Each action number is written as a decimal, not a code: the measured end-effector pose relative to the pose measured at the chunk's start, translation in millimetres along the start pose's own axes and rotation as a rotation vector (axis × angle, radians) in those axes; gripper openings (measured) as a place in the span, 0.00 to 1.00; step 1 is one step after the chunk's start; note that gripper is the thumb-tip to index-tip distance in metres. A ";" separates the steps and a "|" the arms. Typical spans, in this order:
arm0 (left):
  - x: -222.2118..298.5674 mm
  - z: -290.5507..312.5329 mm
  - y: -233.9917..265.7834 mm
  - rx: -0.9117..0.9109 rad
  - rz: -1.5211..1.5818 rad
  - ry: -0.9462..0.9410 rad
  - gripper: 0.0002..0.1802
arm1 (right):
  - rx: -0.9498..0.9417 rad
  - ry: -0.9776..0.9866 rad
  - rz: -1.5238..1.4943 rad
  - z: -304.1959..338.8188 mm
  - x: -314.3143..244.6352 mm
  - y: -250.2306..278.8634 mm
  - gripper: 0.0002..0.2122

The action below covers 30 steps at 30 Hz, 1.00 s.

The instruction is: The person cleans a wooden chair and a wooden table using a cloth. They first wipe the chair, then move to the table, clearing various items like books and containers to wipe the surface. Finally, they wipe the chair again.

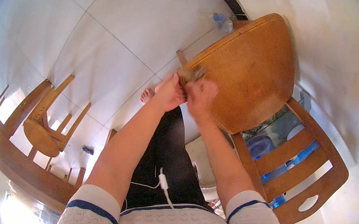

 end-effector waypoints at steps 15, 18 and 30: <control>-10.9 22.9 -18.3 0.061 -0.091 -0.045 0.40 | -0.252 0.178 -0.020 57.5 42.6 43.9 0.07; -6.5 11.5 -8.5 0.133 -0.198 -0.035 0.39 | -0.308 0.061 0.019 113.3 86.7 72.8 0.07; -14.7 19.1 -29.6 0.215 -0.604 -0.318 0.26 | 0.053 -0.755 0.205 118.2 26.7 29.5 0.10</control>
Point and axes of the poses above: each hand's wrist, its own z-axis away from the middle knuckle, its own y-axis out of the back of the hand, x = y × z, the point moved 1 cm from there along -z, towards the middle knuckle, and after that the axes turned 11 degrees about z, right-handed, at the moved point
